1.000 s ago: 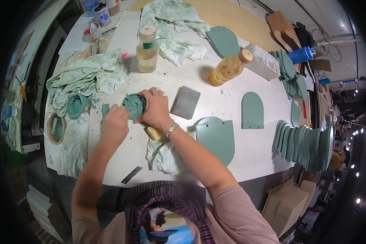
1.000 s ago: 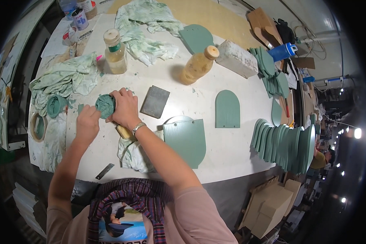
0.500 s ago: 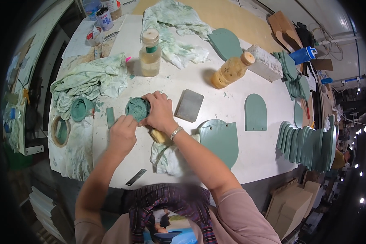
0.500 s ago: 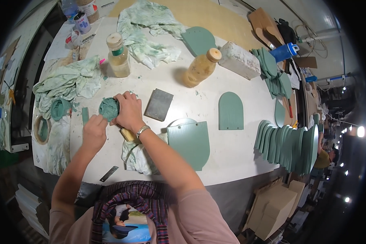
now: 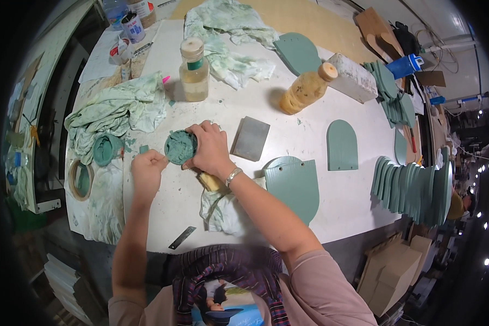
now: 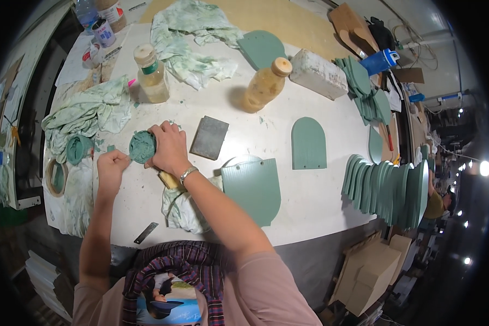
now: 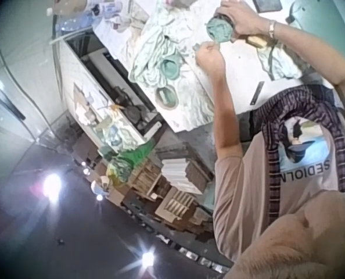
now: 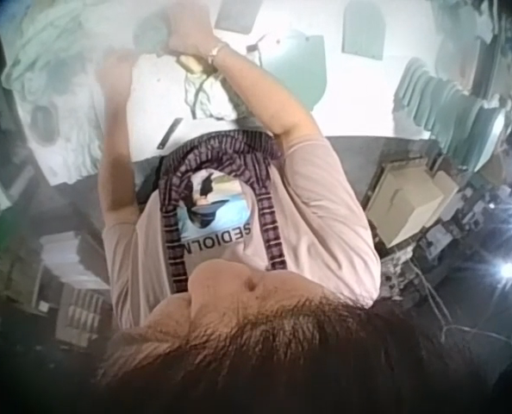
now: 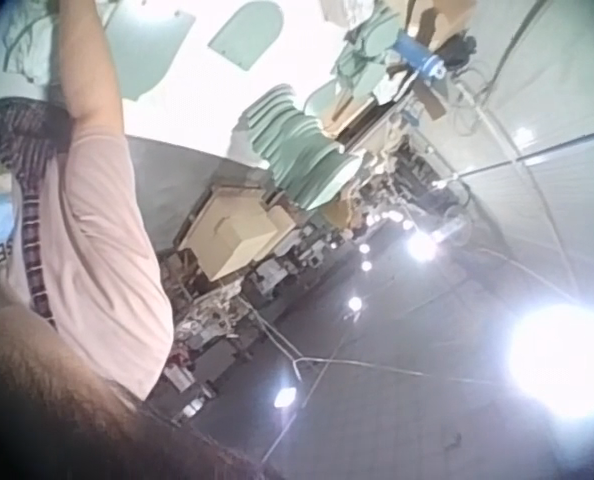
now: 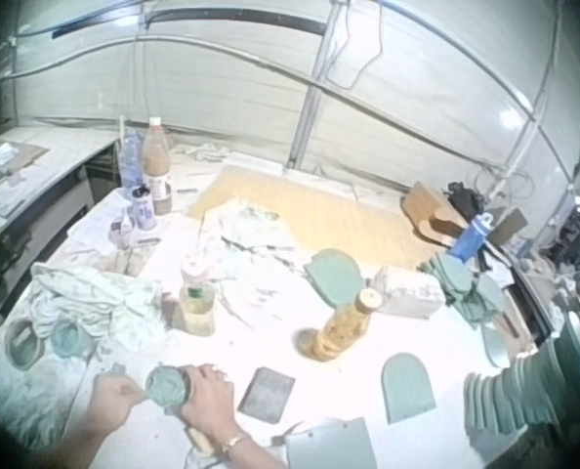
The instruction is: The person wipes a small arched wood panel with a cloth, then uses a sponge to apply a green finish from a small container to the surface and edges of the panel, and finally wipes it again with a cloth.
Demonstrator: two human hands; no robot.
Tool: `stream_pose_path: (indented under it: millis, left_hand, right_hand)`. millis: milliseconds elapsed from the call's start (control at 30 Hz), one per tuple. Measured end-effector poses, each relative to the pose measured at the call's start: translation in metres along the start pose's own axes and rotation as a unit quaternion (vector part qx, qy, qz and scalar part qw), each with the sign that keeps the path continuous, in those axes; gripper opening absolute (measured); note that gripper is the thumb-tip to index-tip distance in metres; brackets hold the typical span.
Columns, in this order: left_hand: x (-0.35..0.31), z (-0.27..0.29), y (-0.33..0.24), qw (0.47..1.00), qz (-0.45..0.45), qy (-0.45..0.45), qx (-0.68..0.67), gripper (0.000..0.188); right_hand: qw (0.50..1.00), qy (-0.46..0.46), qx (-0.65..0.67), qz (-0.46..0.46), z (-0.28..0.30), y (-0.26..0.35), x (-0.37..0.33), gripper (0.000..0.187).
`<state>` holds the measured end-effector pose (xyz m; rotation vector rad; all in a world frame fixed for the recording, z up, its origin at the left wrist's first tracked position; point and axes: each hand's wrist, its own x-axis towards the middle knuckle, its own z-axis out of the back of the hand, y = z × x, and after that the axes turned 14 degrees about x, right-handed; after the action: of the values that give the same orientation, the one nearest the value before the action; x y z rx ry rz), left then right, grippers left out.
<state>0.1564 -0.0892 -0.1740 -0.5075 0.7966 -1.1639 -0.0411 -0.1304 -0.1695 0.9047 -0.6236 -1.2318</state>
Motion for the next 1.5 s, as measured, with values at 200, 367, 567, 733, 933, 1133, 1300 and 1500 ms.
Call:
stream_pose_path:
  millis: [200, 367, 567, 733, 933, 1133, 1300, 1500]
  left_hand:
    - [0.001, -0.005, -0.008, 0.981, -0.094, -0.072, 0.155, 0.011]
    - [-0.003, -0.005, -0.016, 0.965, -0.144, -0.095, 0.196, 0.009]
    - [-0.015, 0.003, -0.035, 0.930, -0.200, -0.129, 0.281, 0.011]
    - [-0.009, -0.006, -0.024, 0.896, -0.258, -0.166, 0.321, 0.010]
    - [0.001, -0.005, -0.016, 0.949, -0.176, -0.089, 0.247, 0.011]
    - [0.003, -0.014, -0.017, 0.935, -0.140, -0.142, 0.293, 0.012]
    - [-0.005, 0.003, -0.029, 0.980, -0.046, -0.062, 0.183, 0.015]
    - [-0.001, -0.002, -0.014, 0.974, -0.054, -0.063, 0.213, 0.014]
  right_hand:
    - [1.000, 0.006, -0.007, -0.006, 0.002, 0.002, 0.000, 0.084]
    - [1.000, -0.003, -0.003, 0.008, -0.002, -0.001, -0.001, 0.084]
    - [1.000, -0.005, -0.007, -0.016, 0.002, -0.001, -0.001, 0.083]
    - [1.000, -0.002, -0.003, -0.001, -0.002, 0.002, 0.000, 0.083]
    - [1.000, -0.008, -0.002, -0.001, 0.001, -0.002, -0.001, 0.084]
    - [1.000, -0.009, -0.008, -0.007, -0.002, 0.004, -0.001, 0.082]
    - [0.999, -0.019, -0.024, -0.024, -0.006, 0.009, -0.008, 0.081]
    - [0.998, -0.013, -0.034, -0.044, -0.007, 0.018, -0.006, 0.081]
